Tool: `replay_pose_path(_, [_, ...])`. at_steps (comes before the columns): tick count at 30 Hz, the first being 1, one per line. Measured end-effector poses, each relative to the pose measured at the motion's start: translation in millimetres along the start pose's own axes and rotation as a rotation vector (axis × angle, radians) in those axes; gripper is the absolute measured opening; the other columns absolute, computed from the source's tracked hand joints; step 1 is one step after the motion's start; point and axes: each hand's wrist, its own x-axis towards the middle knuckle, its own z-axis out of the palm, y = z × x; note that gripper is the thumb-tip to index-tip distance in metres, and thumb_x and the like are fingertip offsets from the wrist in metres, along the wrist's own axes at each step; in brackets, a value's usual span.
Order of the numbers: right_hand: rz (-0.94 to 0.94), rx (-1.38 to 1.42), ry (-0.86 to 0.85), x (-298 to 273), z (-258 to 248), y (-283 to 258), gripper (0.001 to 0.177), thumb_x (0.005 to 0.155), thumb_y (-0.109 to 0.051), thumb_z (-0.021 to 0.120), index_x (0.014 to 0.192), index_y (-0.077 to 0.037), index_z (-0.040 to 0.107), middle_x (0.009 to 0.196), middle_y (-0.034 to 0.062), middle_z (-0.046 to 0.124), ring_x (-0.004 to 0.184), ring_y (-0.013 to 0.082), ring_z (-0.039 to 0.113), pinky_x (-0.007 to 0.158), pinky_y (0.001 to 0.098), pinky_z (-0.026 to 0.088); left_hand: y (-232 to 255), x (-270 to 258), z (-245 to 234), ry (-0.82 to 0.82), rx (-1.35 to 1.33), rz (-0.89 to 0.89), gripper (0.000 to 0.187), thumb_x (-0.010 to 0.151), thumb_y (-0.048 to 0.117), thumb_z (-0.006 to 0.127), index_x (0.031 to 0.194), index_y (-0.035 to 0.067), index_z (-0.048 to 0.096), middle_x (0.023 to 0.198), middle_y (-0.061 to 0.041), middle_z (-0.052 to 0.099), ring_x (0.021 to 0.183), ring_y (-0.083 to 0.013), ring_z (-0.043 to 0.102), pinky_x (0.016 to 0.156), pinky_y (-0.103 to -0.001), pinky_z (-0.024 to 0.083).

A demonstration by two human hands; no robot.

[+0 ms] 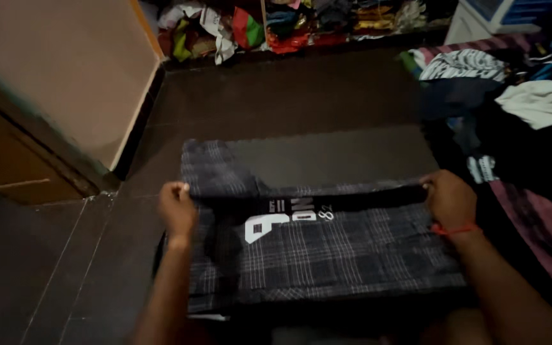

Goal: The person takes a shirt from a bed, lays it on a small table, folds it by hand, and then places the folded shirt into an open suitcase.

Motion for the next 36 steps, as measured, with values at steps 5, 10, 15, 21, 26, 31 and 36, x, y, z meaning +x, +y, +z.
replay_pose_path(5, [0.253,0.02,-0.094,-47,13,11,0.014,0.09,-0.015,0.073,0.101,-0.015,0.082,0.102,0.0145,0.076,0.091,0.0376,0.073,0.081,0.0479,0.058,-46,-80,-15,-0.039,0.197,-0.156,0.012,0.097,0.011,0.065,0.106,0.002,0.066,0.099,-0.018,0.072,0.091,-0.0335,0.07,0.084,-0.044,0.054])
replay_pose_path(10, [0.279,0.009,-0.191,-56,28,26,0.016,0.092,-0.017,0.072,0.103,-0.018,0.083,0.102,0.0161,0.077,0.091,0.0369,0.074,0.081,0.0467,0.059,-72,-90,-9,-0.146,0.305,-0.439,0.031,0.092,0.022,0.072,0.117,0.003,0.067,0.11,-0.025,0.073,0.106,-0.0438,0.069,0.093,-0.048,0.052])
replay_pose_path(15, [0.341,-0.016,-0.184,-54,35,32,0.019,0.09,-0.013,0.071,0.103,-0.02,0.083,0.101,0.0176,0.077,0.091,0.0364,0.075,0.081,0.0465,0.059,-29,-75,-15,-0.137,0.458,-0.35,0.044,0.087,0.026,0.078,0.121,0.001,0.068,0.118,-0.028,0.071,0.112,-0.0451,0.067,0.098,-0.049,0.052])
replay_pose_path(21, [0.162,-0.323,-0.132,-40,27,-9,0.019,0.079,-0.018,0.077,0.096,-0.009,0.081,0.106,0.0162,0.075,0.101,0.0373,0.072,0.084,0.0479,0.059,91,-66,-20,-0.184,0.743,-0.029,0.053,0.074,0.018,0.083,0.12,-0.002,0.065,0.119,-0.019,0.068,0.11,-0.0359,0.066,0.091,-0.059,0.045])
replay_pose_path(26, [-0.161,-0.017,-0.198,-42,54,-87,0.025,0.084,-0.012,0.07,0.108,-0.004,0.073,0.119,0.0161,0.07,0.114,0.035,0.066,0.099,0.0453,0.055,128,-92,37,-0.646,0.262,0.214,0.044,0.082,0.014,0.079,0.123,0.003,0.066,0.124,-0.016,0.066,0.115,-0.0349,0.065,0.102,-0.045,0.051])
replay_pose_path(31, [-0.328,0.088,-0.478,-51,108,-160,0.058,0.093,-0.024,0.064,0.146,-0.006,0.048,0.16,0.0199,0.035,0.149,0.0362,0.031,0.122,0.0516,0.024,105,-155,114,-0.925,0.382,0.479,0.062,0.09,0.026,0.069,0.144,0.002,0.049,0.156,-0.018,0.041,0.145,-0.0365,0.034,0.114,-0.056,0.028])
replay_pose_path(36, [-0.442,-0.162,-0.469,-57,149,-164,0.068,0.101,-0.034,0.046,0.161,-0.008,0.028,0.17,0.0164,0.02,0.156,0.0342,0.017,0.12,0.0623,0.012,87,-171,131,-1.044,0.595,0.374,0.066,0.1,0.033,0.055,0.157,0.006,0.034,0.168,-0.01,0.026,0.158,-0.0269,0.018,0.123,-0.058,0.017])
